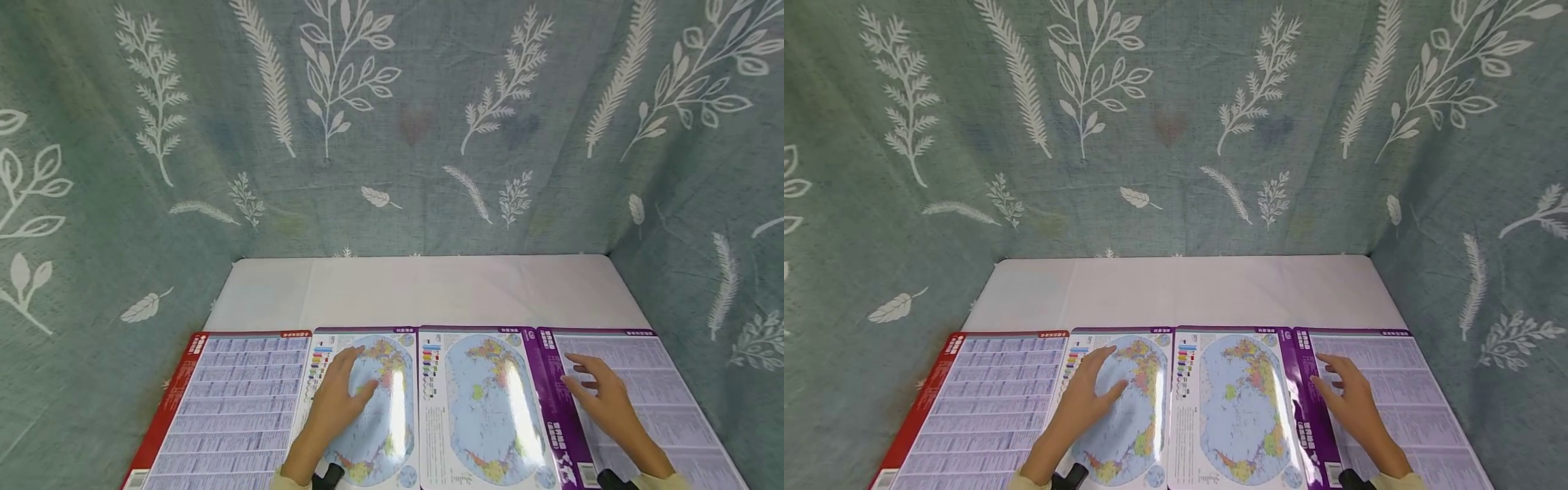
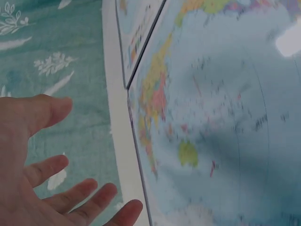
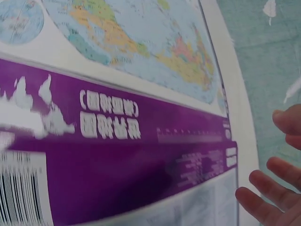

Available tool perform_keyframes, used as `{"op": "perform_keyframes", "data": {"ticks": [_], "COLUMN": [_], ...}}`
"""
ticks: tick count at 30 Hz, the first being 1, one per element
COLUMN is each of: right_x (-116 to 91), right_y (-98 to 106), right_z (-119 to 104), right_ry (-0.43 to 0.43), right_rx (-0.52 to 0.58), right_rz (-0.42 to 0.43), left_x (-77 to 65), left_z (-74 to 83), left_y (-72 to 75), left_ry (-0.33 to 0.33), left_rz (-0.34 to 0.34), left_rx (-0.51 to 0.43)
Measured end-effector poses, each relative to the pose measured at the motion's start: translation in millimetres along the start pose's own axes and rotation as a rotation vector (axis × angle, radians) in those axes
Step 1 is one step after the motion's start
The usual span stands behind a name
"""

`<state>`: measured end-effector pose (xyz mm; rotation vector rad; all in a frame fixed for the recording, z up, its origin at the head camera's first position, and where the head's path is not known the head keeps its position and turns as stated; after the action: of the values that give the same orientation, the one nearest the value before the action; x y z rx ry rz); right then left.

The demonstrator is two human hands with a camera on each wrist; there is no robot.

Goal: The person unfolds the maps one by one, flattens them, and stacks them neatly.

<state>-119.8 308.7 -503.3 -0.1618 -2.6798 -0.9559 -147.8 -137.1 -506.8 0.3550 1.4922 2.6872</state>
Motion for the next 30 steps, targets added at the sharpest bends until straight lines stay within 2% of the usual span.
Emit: {"op": "perform_keyframes", "data": {"ticks": [6,11,15,19,26,30], "right_x": [-1,0,2,2,4,3], "right_y": [-8,-18,-24,-27,-42,-48], "right_z": [5,6,6,9,13,14], "right_ry": [-0.047,-0.099,-0.103,-0.109,-0.135,-0.150], "right_rx": [0.054,0.077,0.075,0.068,0.097,0.037], "right_rz": [0.042,0.035,0.048,0.059,0.082,0.108], "left_x": [4.4,7.4,9.6,9.4,7.1,6.6], "left_z": [14.1,19.7,25.3,34.5,43.8,47.4], "left_y": [-15.8,-27.2,-38.2,-53.1,-71.3,-83.3], "left_ry": [-0.007,-0.007,0.001,0.053,0.181,0.239], "left_rz": [-0.047,-0.059,-0.090,-0.161,-0.256,-0.314], "left_rx": [-0.183,-0.286,-0.362,-0.434,-0.495,-0.546]}}
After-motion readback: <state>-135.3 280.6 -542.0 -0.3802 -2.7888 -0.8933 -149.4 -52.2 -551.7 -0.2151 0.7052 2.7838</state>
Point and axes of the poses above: each hand's wrist, its own x-axis towards the middle knuckle, its own y-axis out of the back of the hand, z = x × y, the point moved 5 cm from there along x, towards the middle knuckle, and after that the axes turned 9 degrees about x, right-handed, at the moved point
